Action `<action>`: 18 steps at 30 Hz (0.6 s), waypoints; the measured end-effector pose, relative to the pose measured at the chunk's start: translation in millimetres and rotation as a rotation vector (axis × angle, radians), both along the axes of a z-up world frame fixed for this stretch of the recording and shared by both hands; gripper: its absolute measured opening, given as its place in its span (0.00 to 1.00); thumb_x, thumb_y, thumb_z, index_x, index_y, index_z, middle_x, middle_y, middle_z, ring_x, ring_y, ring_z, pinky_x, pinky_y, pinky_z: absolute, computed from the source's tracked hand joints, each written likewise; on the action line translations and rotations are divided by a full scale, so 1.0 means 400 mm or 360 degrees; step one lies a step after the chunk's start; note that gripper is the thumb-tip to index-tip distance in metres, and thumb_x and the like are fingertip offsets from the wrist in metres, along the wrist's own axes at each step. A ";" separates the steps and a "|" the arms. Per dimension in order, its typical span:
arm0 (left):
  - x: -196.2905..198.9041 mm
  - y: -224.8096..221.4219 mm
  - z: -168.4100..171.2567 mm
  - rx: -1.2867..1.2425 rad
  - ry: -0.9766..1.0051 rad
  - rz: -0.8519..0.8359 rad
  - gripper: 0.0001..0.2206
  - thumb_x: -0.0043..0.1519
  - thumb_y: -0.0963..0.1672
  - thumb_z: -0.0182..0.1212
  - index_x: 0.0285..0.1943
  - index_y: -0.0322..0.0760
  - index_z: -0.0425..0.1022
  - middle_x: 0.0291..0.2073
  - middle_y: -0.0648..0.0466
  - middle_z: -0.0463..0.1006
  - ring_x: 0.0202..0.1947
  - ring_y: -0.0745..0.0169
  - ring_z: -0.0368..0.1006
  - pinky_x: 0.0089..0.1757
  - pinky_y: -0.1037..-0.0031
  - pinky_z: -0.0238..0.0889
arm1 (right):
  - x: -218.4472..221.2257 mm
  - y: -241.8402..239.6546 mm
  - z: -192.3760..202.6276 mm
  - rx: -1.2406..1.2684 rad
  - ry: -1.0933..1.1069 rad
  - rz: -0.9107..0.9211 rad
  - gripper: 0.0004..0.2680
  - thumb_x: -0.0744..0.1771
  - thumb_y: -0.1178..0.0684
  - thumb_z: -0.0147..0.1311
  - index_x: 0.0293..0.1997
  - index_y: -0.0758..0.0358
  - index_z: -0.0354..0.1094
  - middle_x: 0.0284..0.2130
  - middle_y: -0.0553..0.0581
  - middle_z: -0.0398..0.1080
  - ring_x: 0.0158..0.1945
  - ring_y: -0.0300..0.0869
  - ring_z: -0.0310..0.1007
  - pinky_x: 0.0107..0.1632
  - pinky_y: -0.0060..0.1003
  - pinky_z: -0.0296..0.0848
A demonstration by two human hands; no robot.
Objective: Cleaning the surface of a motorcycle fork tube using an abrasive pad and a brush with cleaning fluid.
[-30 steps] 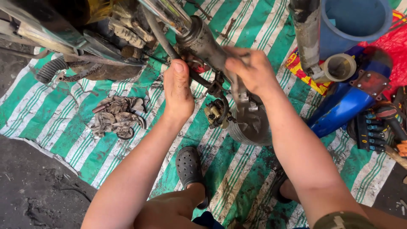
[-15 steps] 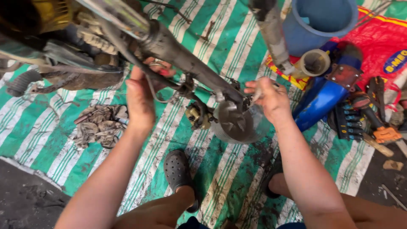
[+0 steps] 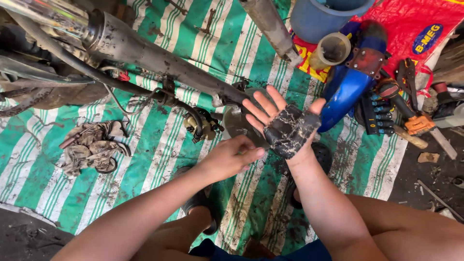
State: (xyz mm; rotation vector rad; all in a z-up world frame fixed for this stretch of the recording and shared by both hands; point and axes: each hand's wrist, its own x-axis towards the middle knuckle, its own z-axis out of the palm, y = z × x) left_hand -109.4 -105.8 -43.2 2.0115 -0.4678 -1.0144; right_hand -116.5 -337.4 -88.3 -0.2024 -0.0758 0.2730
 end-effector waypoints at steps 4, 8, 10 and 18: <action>-0.016 -0.098 -0.156 -0.0508 0.0671 0.0683 0.30 0.63 0.53 0.78 0.60 0.22 0.74 0.38 0.39 0.86 0.31 0.56 0.85 0.30 0.74 0.79 | -0.012 0.016 0.030 -0.0035 -0.0020 0.0000 0.42 0.65 0.30 0.63 0.89 0.52 0.42 0.87 0.66 0.38 0.88 0.66 0.32 0.84 0.57 0.47; -0.022 -0.119 -0.305 -0.0451 0.0577 0.0958 0.14 0.66 0.44 0.76 0.53 0.27 0.81 0.29 0.42 0.87 0.25 0.57 0.86 0.24 0.73 0.80 | -0.014 -0.026 -0.153 -0.0435 -0.0213 0.0082 0.53 0.62 0.21 0.69 0.90 0.52 0.31 0.86 0.72 0.36 0.87 0.60 0.39 0.82 0.47 0.53; 0.005 -0.109 -0.281 -0.0405 0.0578 0.1018 0.14 0.66 0.42 0.74 0.55 0.26 0.80 0.30 0.41 0.86 0.25 0.58 0.86 0.25 0.75 0.81 | -0.038 -0.075 -0.203 -0.0958 -0.0132 0.0173 0.45 0.61 0.40 0.68 0.88 0.54 0.38 0.82 0.71 0.47 0.84 0.60 0.48 0.80 0.50 0.57; 0.050 -0.062 -0.271 0.0242 0.0247 0.0547 0.21 0.68 0.54 0.69 0.66 0.46 0.82 0.37 0.56 0.91 0.33 0.67 0.89 0.43 0.69 0.83 | 0.135 -0.099 -0.460 -0.3624 0.0138 0.0624 0.20 0.64 0.37 0.62 0.62 0.45 0.76 0.52 0.58 0.83 0.61 0.57 0.81 0.60 0.58 0.81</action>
